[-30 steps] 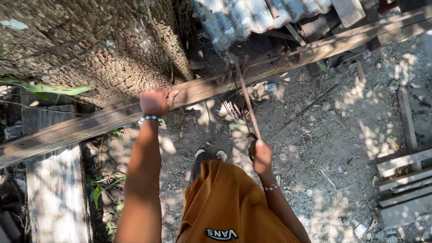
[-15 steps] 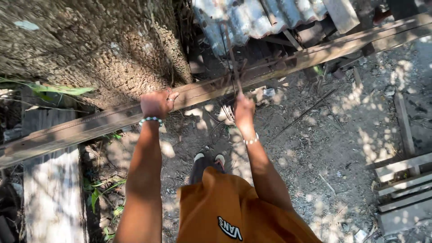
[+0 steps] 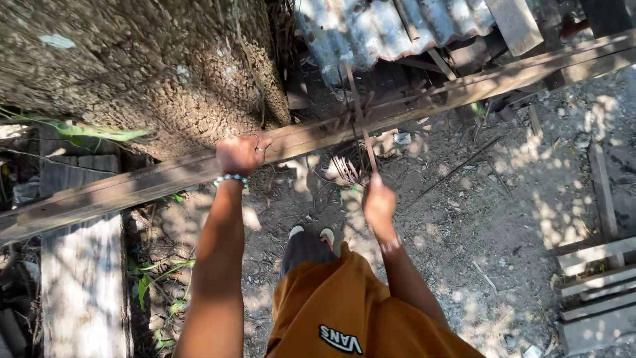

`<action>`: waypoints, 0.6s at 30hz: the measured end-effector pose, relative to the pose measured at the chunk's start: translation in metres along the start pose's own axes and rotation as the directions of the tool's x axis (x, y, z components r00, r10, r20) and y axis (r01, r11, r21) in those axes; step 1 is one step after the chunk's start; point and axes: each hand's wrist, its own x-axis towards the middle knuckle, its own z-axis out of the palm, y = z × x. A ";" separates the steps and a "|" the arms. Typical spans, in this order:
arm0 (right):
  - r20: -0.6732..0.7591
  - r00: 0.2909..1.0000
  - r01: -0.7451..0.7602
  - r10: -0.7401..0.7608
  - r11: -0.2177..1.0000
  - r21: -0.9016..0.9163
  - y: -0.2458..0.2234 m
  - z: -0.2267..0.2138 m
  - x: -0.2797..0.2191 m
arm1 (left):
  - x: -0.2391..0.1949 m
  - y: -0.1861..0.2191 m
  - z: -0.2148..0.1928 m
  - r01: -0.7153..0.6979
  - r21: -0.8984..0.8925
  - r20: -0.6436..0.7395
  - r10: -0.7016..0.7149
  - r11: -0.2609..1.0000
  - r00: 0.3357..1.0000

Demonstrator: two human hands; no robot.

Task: The person uses a hand saw to cut a long wooden plank that is resting against a tree trunk. The person holds the plank steady with their left hand while sawing with their right hand.

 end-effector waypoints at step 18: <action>0.168 0.966 -0.253 0.196 0.846 0.469 0.069 -0.038 -0.109 | -0.009 -0.003 0.018 0.060 0.081 0.060 -0.065 0.995 0.996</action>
